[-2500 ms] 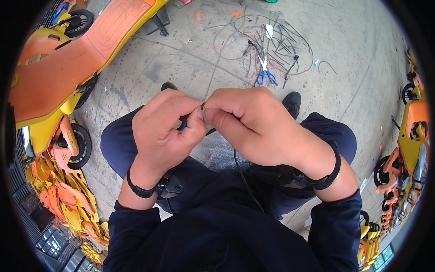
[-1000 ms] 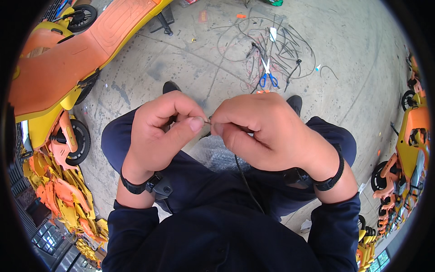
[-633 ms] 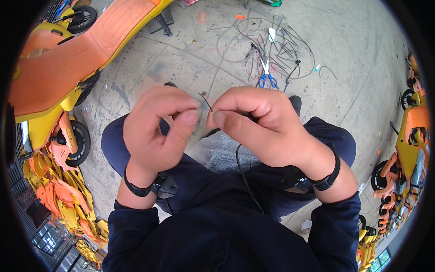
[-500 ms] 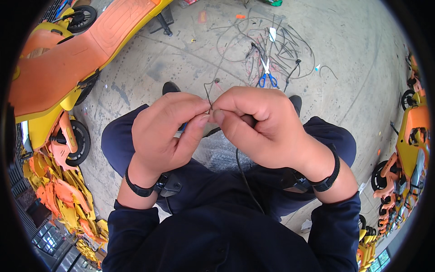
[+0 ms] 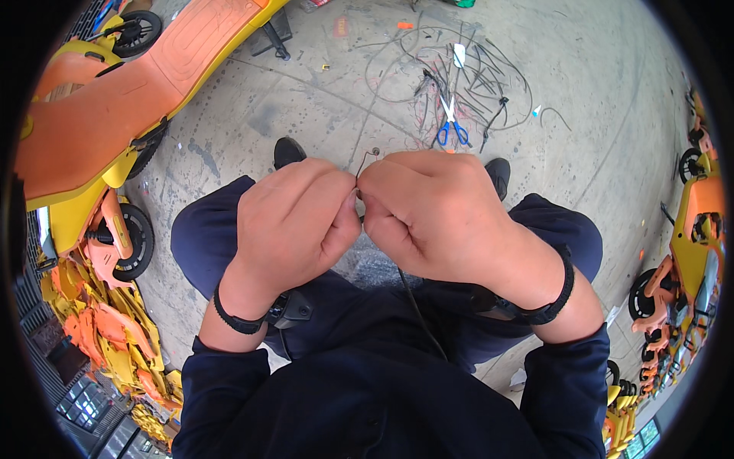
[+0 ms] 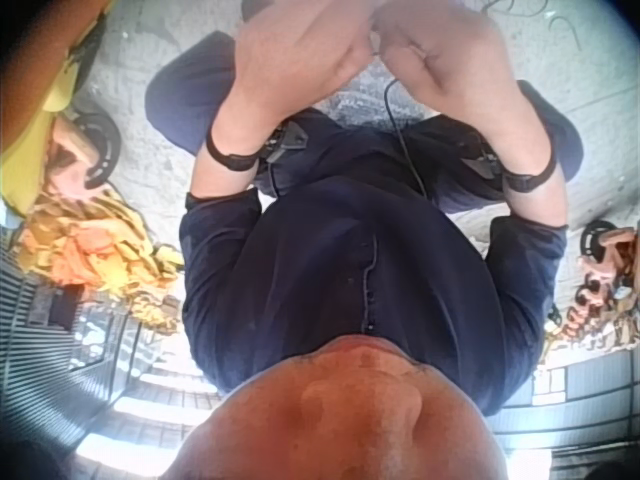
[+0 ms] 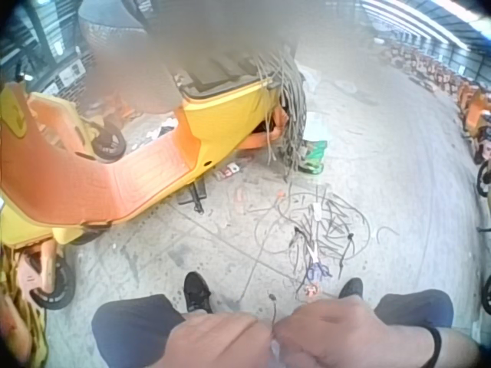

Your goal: The person uses scissors to cut and strip the insulation from electrical wires before joining them together by hand.

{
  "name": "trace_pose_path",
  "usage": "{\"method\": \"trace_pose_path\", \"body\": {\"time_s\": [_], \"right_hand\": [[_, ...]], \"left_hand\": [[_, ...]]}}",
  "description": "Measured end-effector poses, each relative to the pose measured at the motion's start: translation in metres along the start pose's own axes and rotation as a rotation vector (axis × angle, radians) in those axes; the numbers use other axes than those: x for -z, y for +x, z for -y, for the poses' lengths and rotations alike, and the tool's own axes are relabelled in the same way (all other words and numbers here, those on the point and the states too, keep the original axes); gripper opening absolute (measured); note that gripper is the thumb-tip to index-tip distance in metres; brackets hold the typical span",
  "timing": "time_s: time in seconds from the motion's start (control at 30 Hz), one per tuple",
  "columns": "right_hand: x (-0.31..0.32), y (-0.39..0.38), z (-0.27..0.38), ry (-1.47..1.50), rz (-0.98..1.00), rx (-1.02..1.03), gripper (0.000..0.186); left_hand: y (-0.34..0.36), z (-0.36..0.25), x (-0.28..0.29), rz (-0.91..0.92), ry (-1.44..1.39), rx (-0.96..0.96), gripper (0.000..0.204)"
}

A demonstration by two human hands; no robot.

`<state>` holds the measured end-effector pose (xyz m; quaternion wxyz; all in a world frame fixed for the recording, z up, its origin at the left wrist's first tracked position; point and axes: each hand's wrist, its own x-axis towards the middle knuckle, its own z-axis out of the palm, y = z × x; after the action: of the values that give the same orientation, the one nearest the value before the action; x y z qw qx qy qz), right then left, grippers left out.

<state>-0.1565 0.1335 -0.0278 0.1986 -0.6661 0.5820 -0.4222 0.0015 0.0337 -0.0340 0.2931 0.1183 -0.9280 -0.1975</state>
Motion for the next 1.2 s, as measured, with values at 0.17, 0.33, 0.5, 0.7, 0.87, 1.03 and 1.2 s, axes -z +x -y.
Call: {"method": "trace_pose_path", "body": {"time_s": [0.17,0.33,0.5,0.7,0.87,1.03,1.2], "right_hand": [[0.001,-0.001,0.003,0.021,0.016,-0.018,0.012],[0.007,0.002,0.008,0.158,0.050,-0.084,0.011],[0.010,0.005,0.012,0.358,0.111,-0.202,0.008],[0.015,0.000,0.013,0.608,0.148,-0.383,0.010],[0.016,0.002,0.012,0.593,0.134,-0.367,0.010],[0.014,0.004,0.009,0.385,0.157,-0.293,0.009],[0.012,0.004,0.006,0.289,0.128,-0.170,0.009]], "left_hand": [[0.002,-0.001,0.002,0.018,-0.008,-0.003,0.016],[0.004,0.000,0.004,-0.051,-0.119,0.046,0.014],[0.005,0.000,0.005,-0.113,-0.253,0.098,0.014],[0.006,0.013,0.017,-0.107,-0.408,0.245,0.008],[0.004,0.006,0.010,-0.004,-0.416,0.113,0.011],[0.001,0.007,0.006,0.008,-0.257,0.054,0.016],[0.002,0.005,0.008,0.036,-0.207,0.026,0.014]]}}
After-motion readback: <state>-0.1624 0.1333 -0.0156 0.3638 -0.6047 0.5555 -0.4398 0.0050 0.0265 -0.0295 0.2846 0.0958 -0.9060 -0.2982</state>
